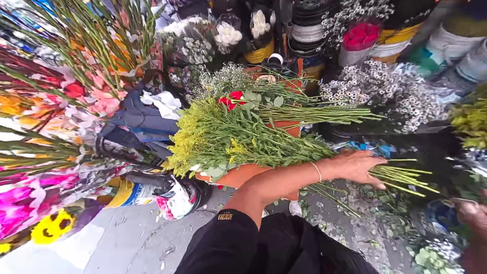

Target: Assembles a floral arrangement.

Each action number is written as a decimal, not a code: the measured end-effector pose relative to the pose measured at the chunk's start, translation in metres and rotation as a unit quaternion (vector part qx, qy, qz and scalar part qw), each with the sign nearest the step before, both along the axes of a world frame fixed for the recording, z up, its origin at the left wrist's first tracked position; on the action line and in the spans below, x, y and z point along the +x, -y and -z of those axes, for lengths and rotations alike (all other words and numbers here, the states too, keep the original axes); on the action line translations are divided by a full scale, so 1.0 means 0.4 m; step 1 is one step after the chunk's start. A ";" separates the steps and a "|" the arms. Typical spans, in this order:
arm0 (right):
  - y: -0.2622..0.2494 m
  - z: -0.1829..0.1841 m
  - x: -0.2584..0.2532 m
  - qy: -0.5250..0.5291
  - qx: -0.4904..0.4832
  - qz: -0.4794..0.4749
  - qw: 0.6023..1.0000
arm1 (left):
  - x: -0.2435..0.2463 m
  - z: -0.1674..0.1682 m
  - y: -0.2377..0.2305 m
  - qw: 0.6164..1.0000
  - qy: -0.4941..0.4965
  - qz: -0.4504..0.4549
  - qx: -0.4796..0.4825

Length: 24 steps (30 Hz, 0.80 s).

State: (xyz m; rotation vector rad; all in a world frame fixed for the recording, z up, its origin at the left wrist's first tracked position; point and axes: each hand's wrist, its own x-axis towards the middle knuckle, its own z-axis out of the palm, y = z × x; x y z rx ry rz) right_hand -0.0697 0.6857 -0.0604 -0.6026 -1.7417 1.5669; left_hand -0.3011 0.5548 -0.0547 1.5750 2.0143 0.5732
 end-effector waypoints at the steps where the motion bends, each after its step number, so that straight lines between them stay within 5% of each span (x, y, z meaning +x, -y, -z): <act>1: 0.049 -0.008 -0.020 0.015 -0.006 -0.007 1.000 | 0.007 -0.027 0.023 0.997 0.037 -0.007 0.066; 3: 0.147 -0.046 -0.050 0.032 -0.020 -0.034 0.999 | 0.034 -0.083 0.080 0.978 0.120 0.015 0.169; 7: 0.279 -0.105 -0.075 0.036 0.031 -0.084 0.995 | 0.104 -0.163 0.227 0.967 0.199 0.042 0.154; 9: 0.321 -0.121 -0.074 0.016 0.036 -0.116 0.992 | 0.117 -0.164 0.298 0.956 0.222 0.012 0.192; 12: 0.395 -0.119 -0.075 -0.076 -0.106 -0.172 0.976 | 0.106 -0.149 0.411 0.925 0.315 -0.021 0.213; 16: 0.481 -0.064 -0.102 -0.098 -0.184 -0.291 0.934 | 0.102 -0.055 0.572 0.887 0.407 -0.064 0.207; 18: 0.529 -0.007 -0.136 -0.011 -0.124 -0.375 0.919 | 0.111 0.004 0.663 0.903 0.385 -0.117 0.149; 21: 0.601 0.100 -0.179 0.138 0.052 -0.372 0.917 | 0.093 0.085 0.763 0.968 0.182 -0.171 -0.017; 24: 0.671 0.151 -0.221 0.204 0.191 -0.350 0.894 | 0.072 0.104 0.799 0.967 0.019 -0.208 -0.145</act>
